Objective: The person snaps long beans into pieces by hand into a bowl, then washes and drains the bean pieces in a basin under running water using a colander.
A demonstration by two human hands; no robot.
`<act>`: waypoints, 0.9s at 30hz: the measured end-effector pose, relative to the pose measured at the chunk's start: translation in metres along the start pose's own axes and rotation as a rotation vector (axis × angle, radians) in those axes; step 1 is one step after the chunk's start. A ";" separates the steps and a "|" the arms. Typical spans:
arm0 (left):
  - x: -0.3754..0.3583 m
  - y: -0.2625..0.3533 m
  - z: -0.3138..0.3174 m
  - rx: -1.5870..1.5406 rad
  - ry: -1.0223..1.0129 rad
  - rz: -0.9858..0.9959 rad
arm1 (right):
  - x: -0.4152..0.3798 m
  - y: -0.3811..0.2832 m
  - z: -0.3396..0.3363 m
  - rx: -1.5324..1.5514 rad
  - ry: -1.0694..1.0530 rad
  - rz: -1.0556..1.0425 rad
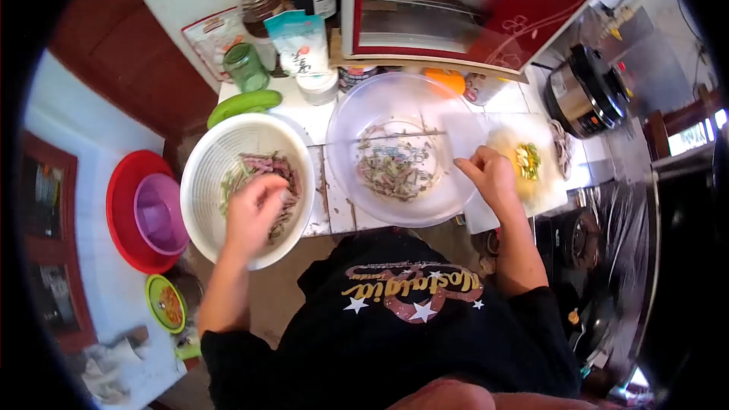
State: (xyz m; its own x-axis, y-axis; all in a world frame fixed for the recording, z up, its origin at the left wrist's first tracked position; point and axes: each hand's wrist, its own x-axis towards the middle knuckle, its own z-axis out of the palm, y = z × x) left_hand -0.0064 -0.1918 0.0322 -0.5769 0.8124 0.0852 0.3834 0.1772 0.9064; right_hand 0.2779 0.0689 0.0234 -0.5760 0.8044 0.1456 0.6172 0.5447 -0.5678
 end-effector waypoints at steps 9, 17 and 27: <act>-0.032 -0.025 0.129 -0.678 -0.526 -0.435 | -0.075 0.038 0.028 0.738 -0.204 0.689; -0.036 -0.057 0.133 -0.544 -0.587 -0.614 | -0.072 0.032 0.075 0.984 -0.189 0.770; -0.061 -0.070 0.164 -0.208 -0.968 -0.504 | -0.166 -0.012 0.022 1.236 0.149 0.656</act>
State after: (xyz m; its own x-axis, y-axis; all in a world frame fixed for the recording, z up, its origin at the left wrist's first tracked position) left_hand 0.1200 -0.1624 -0.1038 0.2091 0.7802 -0.5895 0.0827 0.5866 0.8057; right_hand 0.3543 -0.0758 -0.0120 -0.2616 0.8871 -0.3803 -0.1601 -0.4284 -0.8893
